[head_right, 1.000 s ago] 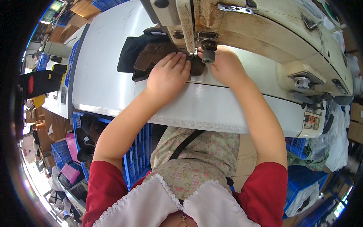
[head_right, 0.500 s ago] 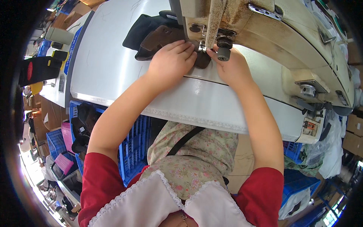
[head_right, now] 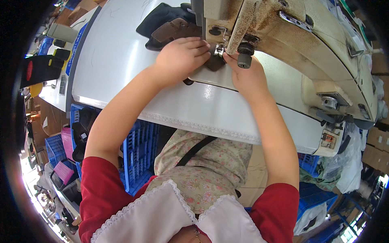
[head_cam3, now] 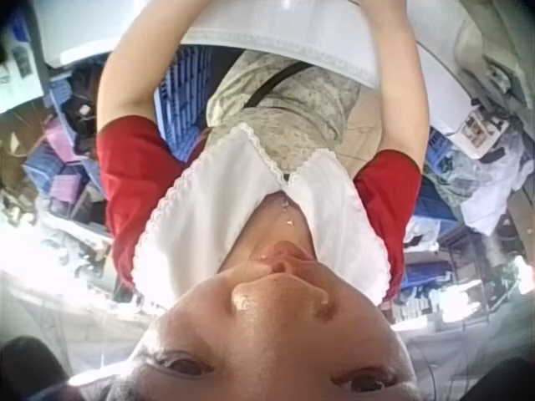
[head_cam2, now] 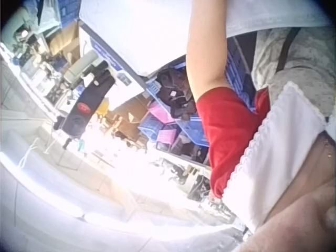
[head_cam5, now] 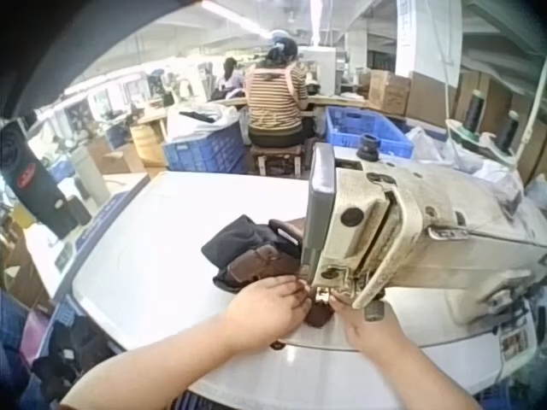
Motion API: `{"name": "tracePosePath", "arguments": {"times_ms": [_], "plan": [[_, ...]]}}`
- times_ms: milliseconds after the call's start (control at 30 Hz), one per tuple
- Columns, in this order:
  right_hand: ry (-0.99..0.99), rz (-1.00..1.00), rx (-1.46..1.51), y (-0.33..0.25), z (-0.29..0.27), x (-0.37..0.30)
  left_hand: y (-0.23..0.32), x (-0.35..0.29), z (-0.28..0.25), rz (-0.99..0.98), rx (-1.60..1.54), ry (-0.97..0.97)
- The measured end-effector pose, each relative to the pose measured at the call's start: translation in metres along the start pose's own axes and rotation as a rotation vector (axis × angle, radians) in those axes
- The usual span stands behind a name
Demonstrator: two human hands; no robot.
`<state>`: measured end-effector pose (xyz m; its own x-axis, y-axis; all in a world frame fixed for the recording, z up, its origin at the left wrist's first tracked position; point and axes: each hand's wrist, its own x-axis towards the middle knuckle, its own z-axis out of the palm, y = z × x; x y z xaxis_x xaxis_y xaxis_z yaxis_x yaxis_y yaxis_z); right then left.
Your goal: Use a heavy-duty industrial sewing machine to stitch leather components for a shoe upper.
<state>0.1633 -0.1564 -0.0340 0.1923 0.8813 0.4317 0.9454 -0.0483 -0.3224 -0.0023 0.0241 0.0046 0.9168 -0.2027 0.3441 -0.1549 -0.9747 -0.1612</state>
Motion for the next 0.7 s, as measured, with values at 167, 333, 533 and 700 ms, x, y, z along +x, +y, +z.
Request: {"name": "tracePosePath", "arguments": {"times_ms": [167, 333, 533, 700], "plan": [[0.011, -0.003, -0.032, -0.001, -0.003, 0.001, -0.01, 0.005, -0.006, 0.042, -0.073, -0.042], [-0.217, 0.097, 0.016, 0.008, -0.017, 0.015, 0.002, -0.001, -0.001, -0.037, -0.047, 0.071], [-0.241, 0.025, -0.016, 0.011, -0.02, 0.018, -0.013, -0.001, 0.002, 0.044, -0.115, 0.088], [-0.173, -0.013, 0.003, 0.012, -0.012, 0.011, -0.015, -0.004, 0.007, 0.038, -0.115, 0.089]]}}
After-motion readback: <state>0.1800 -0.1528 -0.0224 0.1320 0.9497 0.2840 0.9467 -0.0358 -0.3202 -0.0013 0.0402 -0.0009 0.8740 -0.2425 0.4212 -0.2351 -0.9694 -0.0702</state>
